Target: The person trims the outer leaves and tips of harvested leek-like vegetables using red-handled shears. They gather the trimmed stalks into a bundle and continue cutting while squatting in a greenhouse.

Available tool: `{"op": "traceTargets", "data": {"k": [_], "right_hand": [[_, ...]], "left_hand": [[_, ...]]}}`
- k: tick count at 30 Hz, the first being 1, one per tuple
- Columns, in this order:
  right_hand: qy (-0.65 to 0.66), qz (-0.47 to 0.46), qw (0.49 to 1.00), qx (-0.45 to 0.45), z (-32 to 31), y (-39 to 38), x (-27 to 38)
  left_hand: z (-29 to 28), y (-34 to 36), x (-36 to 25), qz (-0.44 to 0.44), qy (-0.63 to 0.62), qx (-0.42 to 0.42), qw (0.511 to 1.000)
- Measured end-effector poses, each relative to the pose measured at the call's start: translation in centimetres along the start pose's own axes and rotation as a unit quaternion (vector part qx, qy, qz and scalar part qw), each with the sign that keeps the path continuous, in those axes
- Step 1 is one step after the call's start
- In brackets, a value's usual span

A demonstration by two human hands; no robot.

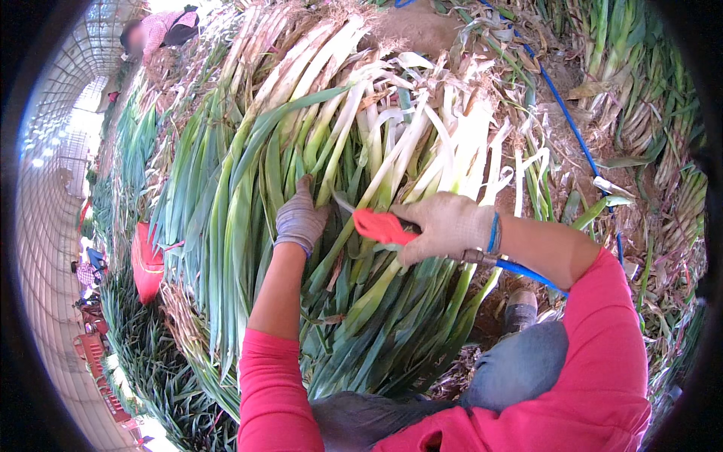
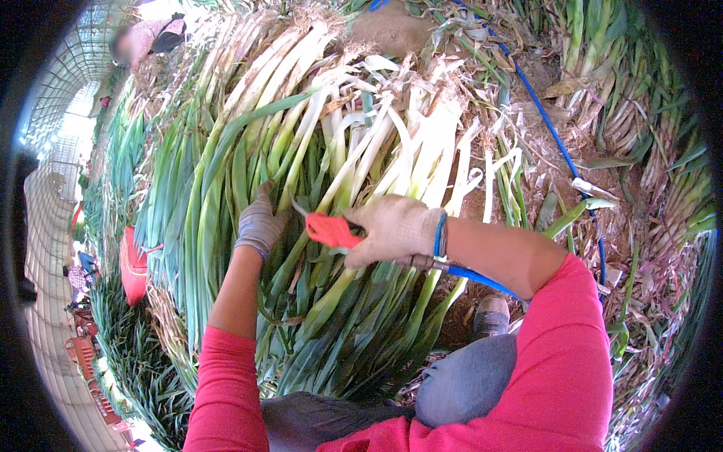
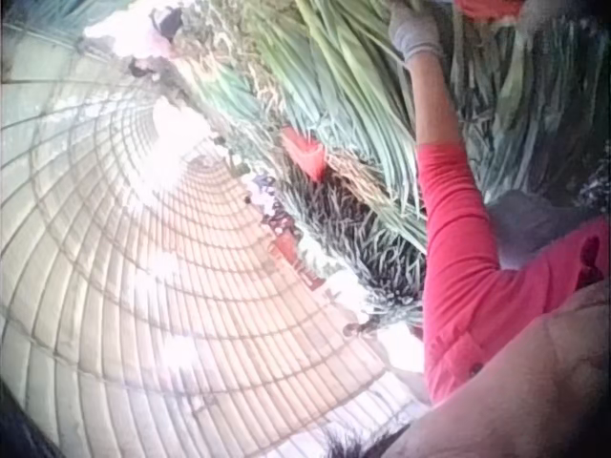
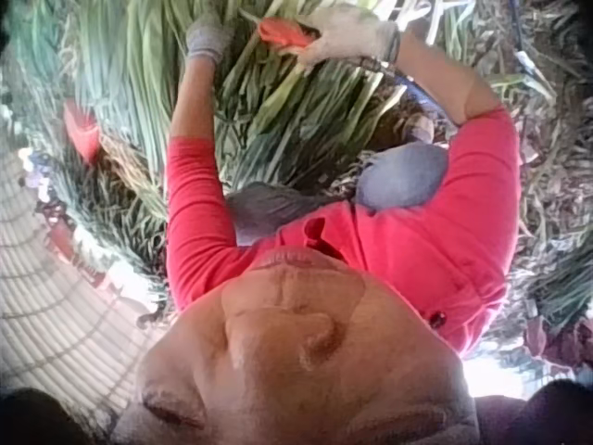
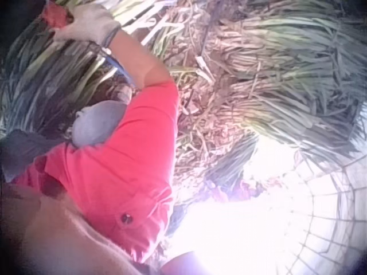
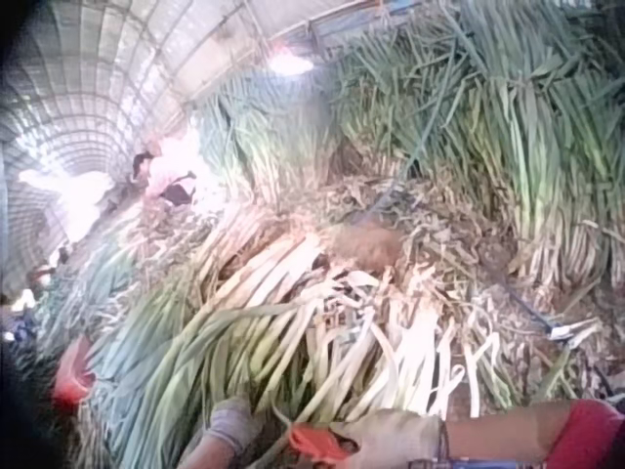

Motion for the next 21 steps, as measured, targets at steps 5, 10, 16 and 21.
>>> {"op": "traceTargets", "data": {"k": [5, 10, 16, 21], "right_hand": [[0.046, 0.051, 0.995, -0.073, -4.2, 1.2, -0.4], [0.035, 0.008, 0.977, -0.211, -8.0, 4.5, -2.4], [0.068, 0.052, 0.96, -0.268, -11.0, 6.9, -4.8], [0.018, 0.066, 0.972, -0.225, -8.6, 6.6, -4.3]], "left_hand": [[-0.5, -0.5, 0.5, -0.006, -0.038, 0.031, 0.999], [1.0, -1.3, 1.4, 0.008, -0.033, -0.009, 0.999], [1.1, -2.6, 0.4, 0.0, -0.025, 0.045, 0.999], [1.6, -3.1, 1.4, 0.025, -0.005, 0.037, 0.999]]}}
Point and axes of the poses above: each hand's wrist, its own y-axis towards the middle knuckle, its own z-axis out of the palm, x = y × z, the point moved 1 cm from there along y, towards the middle knuckle, and after that the axes turned 15 degrees about y, right-handed, at the moved point
